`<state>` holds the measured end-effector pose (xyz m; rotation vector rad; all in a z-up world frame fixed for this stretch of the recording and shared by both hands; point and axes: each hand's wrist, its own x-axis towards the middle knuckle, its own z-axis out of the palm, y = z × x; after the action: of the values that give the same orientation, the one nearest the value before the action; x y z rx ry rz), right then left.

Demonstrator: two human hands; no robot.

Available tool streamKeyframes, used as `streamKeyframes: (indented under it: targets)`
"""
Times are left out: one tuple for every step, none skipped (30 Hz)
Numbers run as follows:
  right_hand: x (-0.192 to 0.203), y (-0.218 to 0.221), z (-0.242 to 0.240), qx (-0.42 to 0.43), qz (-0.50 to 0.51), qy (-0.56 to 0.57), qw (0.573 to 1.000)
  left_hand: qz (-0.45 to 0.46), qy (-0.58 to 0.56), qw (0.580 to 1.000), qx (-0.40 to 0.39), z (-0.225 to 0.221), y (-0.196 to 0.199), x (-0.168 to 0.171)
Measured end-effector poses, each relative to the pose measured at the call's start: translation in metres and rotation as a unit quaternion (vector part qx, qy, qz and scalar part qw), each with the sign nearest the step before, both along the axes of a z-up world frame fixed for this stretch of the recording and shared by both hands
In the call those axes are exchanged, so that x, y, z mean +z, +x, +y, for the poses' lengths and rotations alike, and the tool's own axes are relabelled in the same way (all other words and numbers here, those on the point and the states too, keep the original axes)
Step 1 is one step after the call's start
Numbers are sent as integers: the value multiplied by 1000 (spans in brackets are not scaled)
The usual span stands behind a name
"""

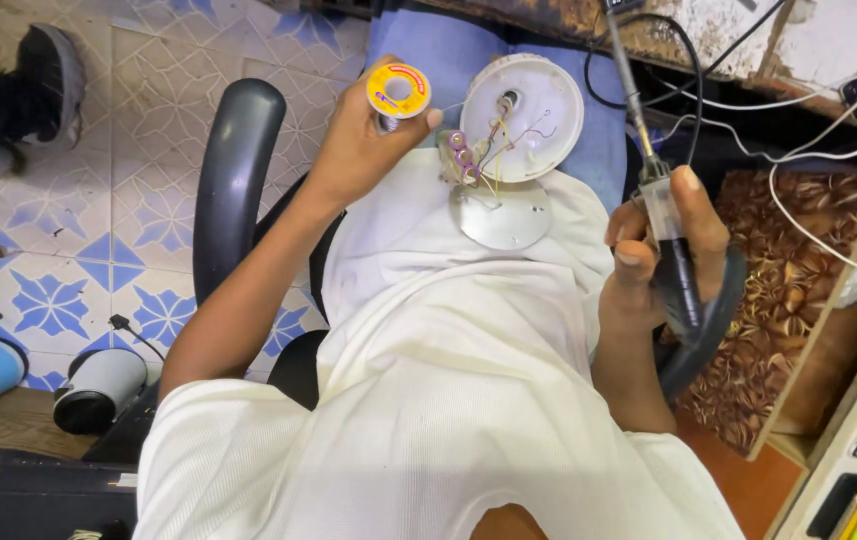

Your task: Soldering wires onto a circular electronic component using a soldering iron and solder wire.

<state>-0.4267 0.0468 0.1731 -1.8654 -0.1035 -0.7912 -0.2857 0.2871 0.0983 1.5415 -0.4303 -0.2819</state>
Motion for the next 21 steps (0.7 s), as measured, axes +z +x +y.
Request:
streamKeyframes:
  targets:
    - [3,3,-1,-32,-20,-22,999,-3,30,999,11,2,1,-6]
    - [5,5,2,-33,-15,-24,999,2,28,1000,10,2,1,-9]
    - [7,7,6,-82,-5,7,997,10,51,999,0,3,0,-13]
    - [9,10,10,-131,4,38,991,16,74,997,-9,5,0,-16]
    - [11,14,13,-131,7,36,991,20,72,997,-9,4,1,-16]
    - [13,19,16,-130,23,63,989,33,66,997,-22,4,1,-15]
    - [15,23,19,-129,39,89,987,46,60,997,-34,5,0,-14]
    - [12,25,24,-126,42,89,987,49,60,997,-31,5,0,-17]
    - [10,26,28,-163,38,70,983,50,59,996,-38,5,-1,-19]
    - [8,28,32,-200,33,50,978,50,58,996,-45,6,-1,-21]
    - [0,24,31,-198,35,50,978,52,59,996,-42,5,-1,-19]
    - [-8,19,30,-168,26,79,982,85,46,994,-50,5,-2,-17]
    - [-15,15,29,-139,17,108,984,119,33,991,-58,4,-3,-15]
    - [-21,12,30,-138,18,107,984,120,33,991,-57,5,-2,-13]
    - [-26,9,30,-122,-3,66,990,136,28,988,-64,5,-2,-10]
    - [-31,6,30,-107,-25,25,994,152,23,985,-71,5,-2,-7]
    - [-33,1,32,-107,-24,24,994,153,23,985,-71,7,-1,-9]
    - [-34,-5,34,-85,-13,12,996,132,31,988,-73,8,0,-10]
    - [-36,-10,36,-62,-1,0,998,110,38,990,-76,10,1,-11]
    - [-32,-16,36,-64,-2,-2,998,110,37,990,-78,11,1,-10]
    - [-29,-22,35,-1,41,-40,998,116,30,990,-81,12,2,-10]
